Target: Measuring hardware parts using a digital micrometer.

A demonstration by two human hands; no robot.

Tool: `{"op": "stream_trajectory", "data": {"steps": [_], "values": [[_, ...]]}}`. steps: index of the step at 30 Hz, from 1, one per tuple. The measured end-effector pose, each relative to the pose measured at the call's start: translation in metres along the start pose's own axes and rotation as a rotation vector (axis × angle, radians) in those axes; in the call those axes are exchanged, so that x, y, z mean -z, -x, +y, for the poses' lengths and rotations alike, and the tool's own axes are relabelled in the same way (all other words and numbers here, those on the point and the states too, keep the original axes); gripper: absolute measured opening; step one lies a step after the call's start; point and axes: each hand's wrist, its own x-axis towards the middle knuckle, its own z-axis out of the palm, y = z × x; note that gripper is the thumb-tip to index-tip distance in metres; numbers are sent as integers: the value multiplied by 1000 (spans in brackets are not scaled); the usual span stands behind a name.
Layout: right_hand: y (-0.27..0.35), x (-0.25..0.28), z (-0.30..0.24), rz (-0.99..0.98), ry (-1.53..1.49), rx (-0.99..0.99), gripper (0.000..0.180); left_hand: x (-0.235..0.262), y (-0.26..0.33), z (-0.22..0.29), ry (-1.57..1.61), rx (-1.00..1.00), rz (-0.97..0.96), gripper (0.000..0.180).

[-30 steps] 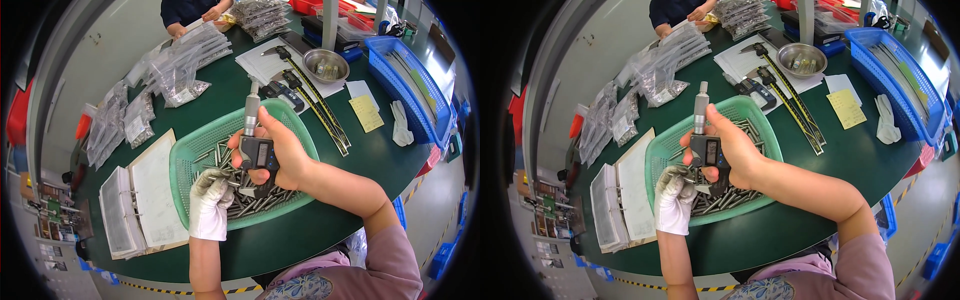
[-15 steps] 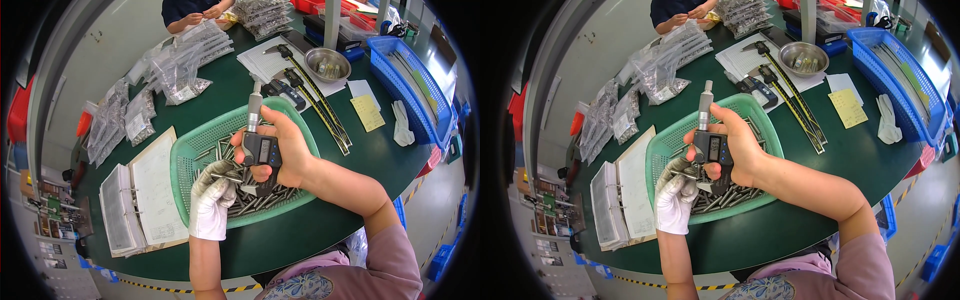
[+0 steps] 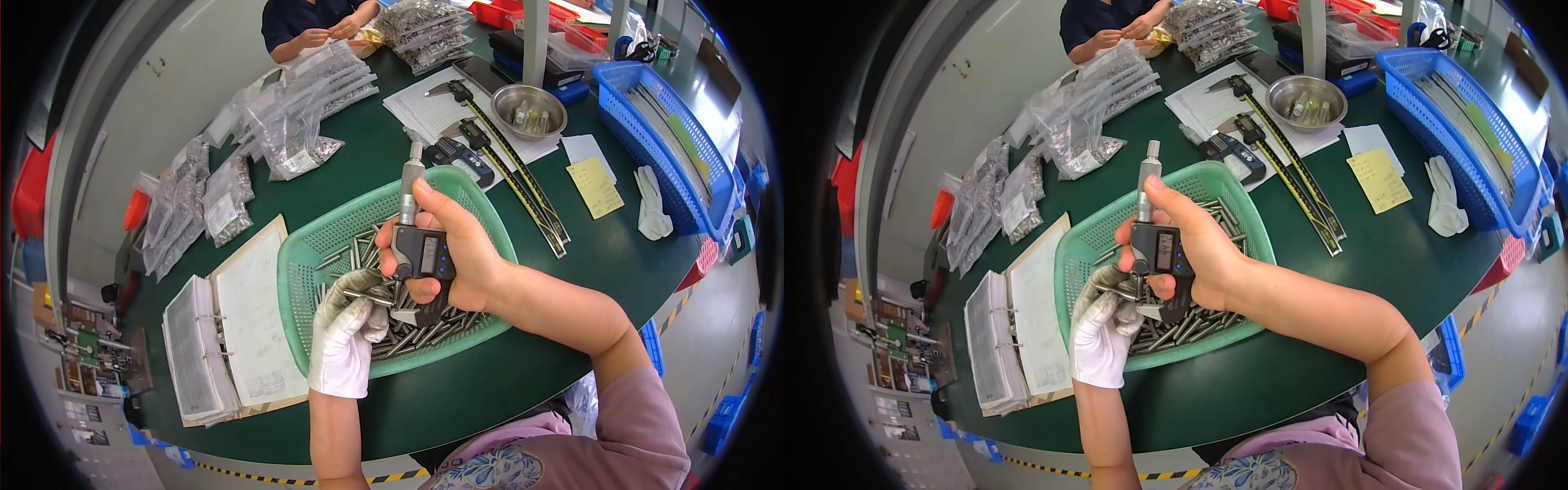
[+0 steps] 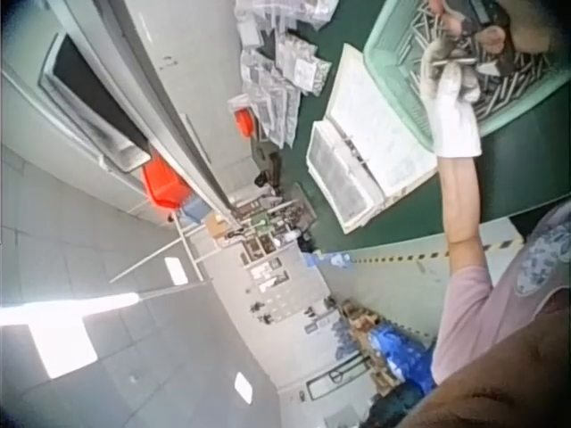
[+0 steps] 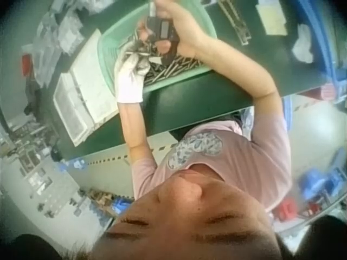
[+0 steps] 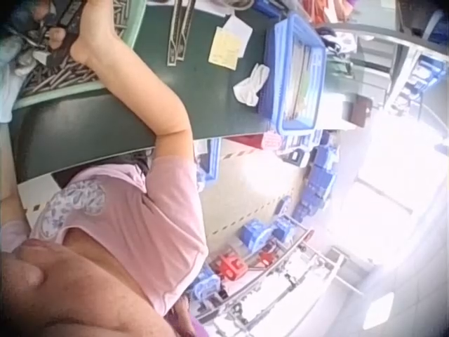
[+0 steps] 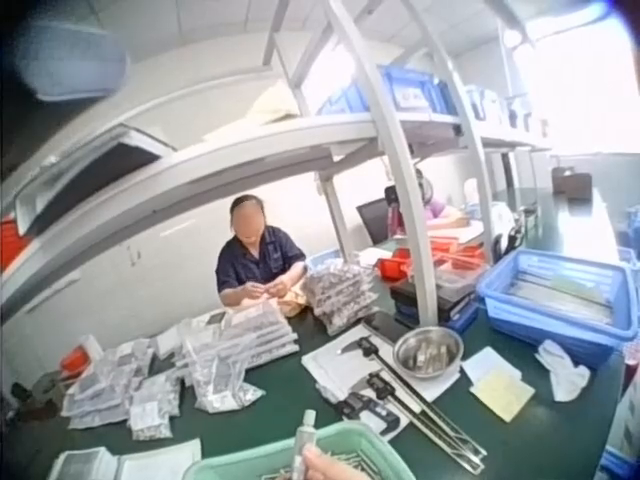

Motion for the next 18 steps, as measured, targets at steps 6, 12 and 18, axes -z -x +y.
{"op": "stream_trajectory", "data": {"steps": [6, 12, 18], "values": [[-2, 2, 1, -38, -72, -4, 58, 2, -4, -1, 102, -26, 5, 25], [-4, 3, -2, -16, -100, -4, 53, 28, -13, 21, 291, -215, 206, 10], [-2, 3, -1, 18, -71, 12, 54, 40, -11, 57, -583, -10, 246, 15]]}}
